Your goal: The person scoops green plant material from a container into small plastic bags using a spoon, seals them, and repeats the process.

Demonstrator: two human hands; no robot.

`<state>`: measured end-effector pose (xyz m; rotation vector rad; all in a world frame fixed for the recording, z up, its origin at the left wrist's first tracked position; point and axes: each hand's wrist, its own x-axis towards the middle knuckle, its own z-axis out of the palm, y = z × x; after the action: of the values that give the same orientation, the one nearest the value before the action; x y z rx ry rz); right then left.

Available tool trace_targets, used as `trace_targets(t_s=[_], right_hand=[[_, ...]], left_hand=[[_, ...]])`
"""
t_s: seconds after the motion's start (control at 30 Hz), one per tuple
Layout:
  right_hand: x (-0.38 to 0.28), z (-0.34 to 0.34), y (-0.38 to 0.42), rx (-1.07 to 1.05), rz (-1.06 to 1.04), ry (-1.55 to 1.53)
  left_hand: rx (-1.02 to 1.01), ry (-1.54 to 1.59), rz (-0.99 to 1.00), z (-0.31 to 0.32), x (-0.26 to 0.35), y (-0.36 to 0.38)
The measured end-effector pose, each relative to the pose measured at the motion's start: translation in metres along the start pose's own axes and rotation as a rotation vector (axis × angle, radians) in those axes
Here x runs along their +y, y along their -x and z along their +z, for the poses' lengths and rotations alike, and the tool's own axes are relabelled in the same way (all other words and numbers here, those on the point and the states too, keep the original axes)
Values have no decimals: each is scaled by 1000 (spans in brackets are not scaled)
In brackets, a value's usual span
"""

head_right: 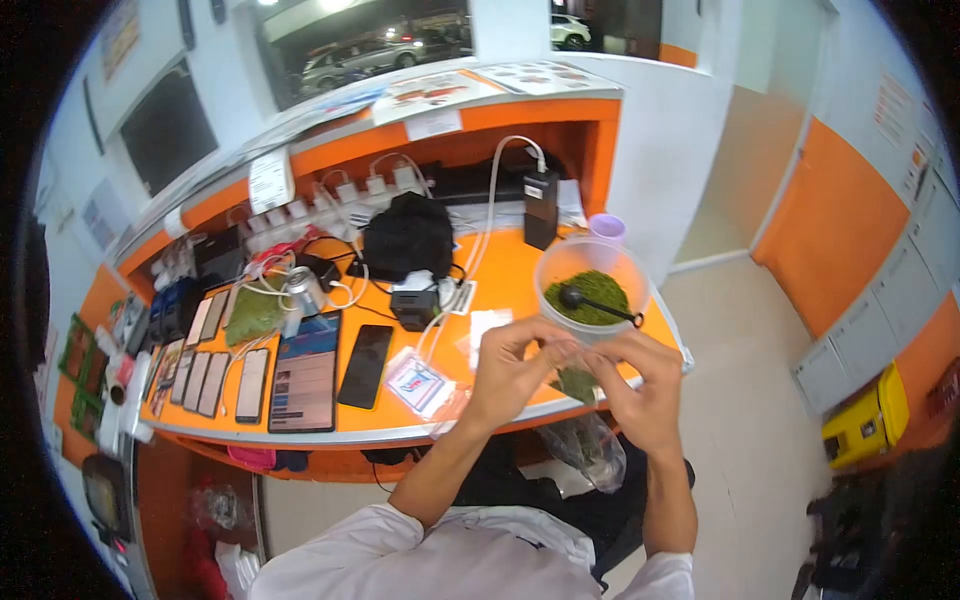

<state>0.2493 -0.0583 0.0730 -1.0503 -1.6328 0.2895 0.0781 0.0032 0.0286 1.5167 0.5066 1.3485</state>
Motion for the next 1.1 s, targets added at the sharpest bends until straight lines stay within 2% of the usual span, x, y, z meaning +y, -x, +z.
trace_targets(t_s=[0.13,0.2,0.3,0.37,0.4,0.5,0.6,0.63,0.7,0.73,0.8,0.9,0.97,1.03,1.1], right_hand=[[5,1,26,3,61,-16],[3,-2,41,-10,230,-92],[-1,-2,59,58,294,-180],[7,-7,76,76,295,-182],[11,-11,88,89,280,-190],[20,-21,124,-11,442,-237],[23,-17,162,-156,574,-59],[27,-16,175,-164,673,-3],[50,-17,207,-94,675,100],[61,-20,221,-89,692,110],[78,-26,239,-115,829,215],[94,-23,238,-83,849,280],[110,-17,232,-88,840,276],[138,-4,230,-93,822,265],[176,17,235,-121,632,253]], left_hand=[[-36,-17,-51,-6,2,17],[-43,-26,-55,-5,-2,29],[-88,-49,-77,-4,-4,42],[-176,-12,-180,1,-3,50],[-209,-7,-145,4,-5,55],[-329,-7,-213,11,-24,75],[-434,-93,-276,20,-63,106],[-464,-135,-248,22,-79,114],[-526,-329,-207,17,-112,131],[-599,-423,-287,12,-127,138],[-646,-500,-250,13,-151,149],[-741,-590,-209,23,-190,156],[-937,-801,-283,35,-211,159],[-1000,-867,-278,38,-247,175],[-1059,-942,-272,35,-251,180]])
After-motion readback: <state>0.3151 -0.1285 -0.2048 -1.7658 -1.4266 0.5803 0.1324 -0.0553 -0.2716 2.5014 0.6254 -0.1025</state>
